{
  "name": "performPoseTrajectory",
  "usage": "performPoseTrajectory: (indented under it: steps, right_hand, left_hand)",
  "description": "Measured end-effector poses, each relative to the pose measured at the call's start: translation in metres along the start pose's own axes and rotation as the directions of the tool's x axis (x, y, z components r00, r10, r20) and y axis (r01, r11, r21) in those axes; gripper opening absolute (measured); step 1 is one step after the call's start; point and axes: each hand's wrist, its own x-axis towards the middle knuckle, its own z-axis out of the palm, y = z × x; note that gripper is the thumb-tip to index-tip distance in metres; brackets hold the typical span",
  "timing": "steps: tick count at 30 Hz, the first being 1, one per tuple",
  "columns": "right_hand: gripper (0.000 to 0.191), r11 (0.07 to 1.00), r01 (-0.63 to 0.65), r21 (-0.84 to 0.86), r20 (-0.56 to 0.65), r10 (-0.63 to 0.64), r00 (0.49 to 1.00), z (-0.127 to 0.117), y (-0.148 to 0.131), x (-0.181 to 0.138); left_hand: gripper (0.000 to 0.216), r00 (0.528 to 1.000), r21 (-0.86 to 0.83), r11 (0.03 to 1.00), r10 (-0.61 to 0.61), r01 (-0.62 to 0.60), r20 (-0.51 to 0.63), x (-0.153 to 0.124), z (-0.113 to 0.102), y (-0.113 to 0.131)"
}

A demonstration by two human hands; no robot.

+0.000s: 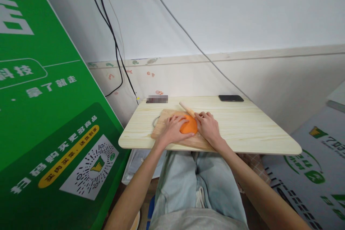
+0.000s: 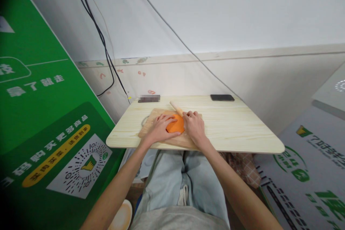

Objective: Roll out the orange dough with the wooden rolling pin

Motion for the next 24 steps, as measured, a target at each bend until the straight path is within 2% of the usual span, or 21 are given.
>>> performPoseTrajectory:
  steps: [5, 12, 17, 24]
  right_hand:
    - [0.039, 0.998, -0.063, -0.019, -0.005, 0.063, 0.998, 0.003, 0.000, 0.003]
    - [0.035, 0.993, -0.116, -0.026, -0.006, 0.116, 0.993, 0.004, 0.000, 0.004]
    - [0.036, 0.993, -0.119, -0.012, -0.013, 0.119, 0.993, 0.003, 0.000, 0.003]
    - [0.038, 0.993, -0.109, 0.049, -0.039, 0.111, 0.993, 0.007, 0.004, 0.004]
  left_hand:
    - [0.065, 1.000, -0.001, 1.000, -0.001, 0.001, -0.001, 0.000, 0.000, -0.001]
    - [0.099, 1.000, -0.010, 1.000, -0.025, 0.025, -0.005, 0.000, 0.004, -0.003]
    - [0.092, 0.999, -0.064, 0.997, -0.035, 0.035, -0.009, 0.000, 0.005, -0.004]
    - [0.096, 0.994, -0.243, 0.966, 0.063, -0.083, -0.088, 0.000, 0.009, -0.021]
